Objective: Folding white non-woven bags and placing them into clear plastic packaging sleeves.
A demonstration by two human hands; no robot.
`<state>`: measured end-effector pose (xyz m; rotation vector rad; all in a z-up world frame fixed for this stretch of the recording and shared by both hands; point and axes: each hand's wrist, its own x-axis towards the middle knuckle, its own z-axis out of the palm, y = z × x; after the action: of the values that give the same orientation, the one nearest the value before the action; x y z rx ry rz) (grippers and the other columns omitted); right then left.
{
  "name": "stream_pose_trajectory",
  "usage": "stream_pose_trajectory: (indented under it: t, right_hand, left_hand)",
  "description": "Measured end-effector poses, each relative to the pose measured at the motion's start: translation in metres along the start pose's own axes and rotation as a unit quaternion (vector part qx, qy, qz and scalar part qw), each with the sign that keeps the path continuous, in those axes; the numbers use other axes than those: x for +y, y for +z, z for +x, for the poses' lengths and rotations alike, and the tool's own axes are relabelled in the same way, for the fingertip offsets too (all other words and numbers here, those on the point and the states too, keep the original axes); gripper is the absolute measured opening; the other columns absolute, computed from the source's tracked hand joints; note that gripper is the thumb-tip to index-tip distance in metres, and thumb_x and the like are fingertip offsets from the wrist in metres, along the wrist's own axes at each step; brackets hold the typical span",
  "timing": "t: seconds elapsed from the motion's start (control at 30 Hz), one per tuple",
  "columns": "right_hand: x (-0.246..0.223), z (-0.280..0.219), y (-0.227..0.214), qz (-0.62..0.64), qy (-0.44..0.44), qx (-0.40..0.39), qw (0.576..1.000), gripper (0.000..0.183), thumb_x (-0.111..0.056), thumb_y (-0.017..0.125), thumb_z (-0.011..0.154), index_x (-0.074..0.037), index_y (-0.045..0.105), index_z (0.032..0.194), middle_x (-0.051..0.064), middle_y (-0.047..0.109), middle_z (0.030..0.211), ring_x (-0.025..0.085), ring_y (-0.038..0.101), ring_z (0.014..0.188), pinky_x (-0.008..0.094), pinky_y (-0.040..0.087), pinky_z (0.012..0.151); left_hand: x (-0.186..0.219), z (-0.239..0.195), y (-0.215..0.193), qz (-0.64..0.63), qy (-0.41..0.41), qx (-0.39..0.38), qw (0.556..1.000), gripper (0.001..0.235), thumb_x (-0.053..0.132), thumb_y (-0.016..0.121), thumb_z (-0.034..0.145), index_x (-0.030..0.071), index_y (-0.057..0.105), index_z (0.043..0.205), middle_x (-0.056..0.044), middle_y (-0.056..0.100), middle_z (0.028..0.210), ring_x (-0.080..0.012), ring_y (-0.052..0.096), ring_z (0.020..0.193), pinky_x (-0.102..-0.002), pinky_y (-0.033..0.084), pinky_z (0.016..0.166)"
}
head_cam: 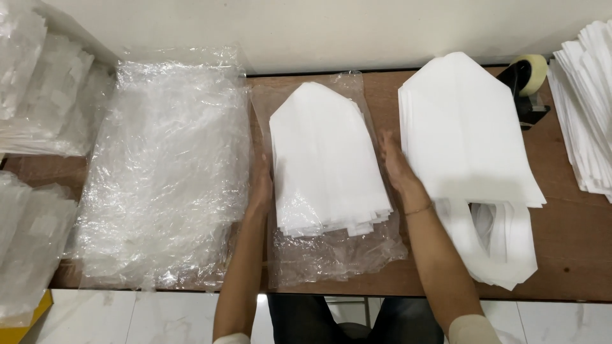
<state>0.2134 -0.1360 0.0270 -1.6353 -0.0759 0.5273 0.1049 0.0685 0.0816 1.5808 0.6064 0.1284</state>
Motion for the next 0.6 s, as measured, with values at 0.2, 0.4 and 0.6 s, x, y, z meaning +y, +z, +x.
stream_pose_trajectory:
  t: [0.2,0.4,0.6]
  right_hand:
    - [0.007,-0.016,0.011,0.001,-0.049,-0.033,0.998,0.068,-0.052,0.009,0.089,-0.003,0.007,0.135,0.02,0.004,0.14,0.036,0.005,0.129,0.045,0.003,0.105]
    - [-0.003,-0.049,0.013,-0.057,-0.121,-0.064,0.989,0.071,-0.059,0.01,0.085,-0.009,0.013,0.136,0.017,0.015,0.139,0.031,0.014,0.128,0.045,0.012,0.105]
    - [0.034,-0.133,-0.006,-0.127,-0.244,0.186,0.943,0.033,-0.025,0.035,0.093,0.003,0.042,0.11,0.018,0.046,0.101,0.032,0.044,0.102,0.044,0.032,0.089]
  left_hand:
    - [-0.041,0.001,0.0,-0.027,-0.004,-0.002,1.0,0.061,0.046,0.021,0.09,0.009,0.008,0.137,-0.014,0.005,0.142,-0.0319,0.005,0.13,-0.045,0.006,0.105]
    - [-0.067,-0.004,-0.004,0.004,0.044,-0.047,0.998,0.066,0.049,0.028,0.09,0.007,0.006,0.137,-0.013,0.002,0.142,-0.0294,0.006,0.13,-0.043,0.005,0.106]
    - [-0.025,-0.104,-0.007,0.206,0.293,-0.091,0.929,0.104,0.062,0.057,0.061,-0.01,0.024,0.128,-0.036,0.021,0.13,-0.0507,0.018,0.12,-0.056,0.015,0.098]
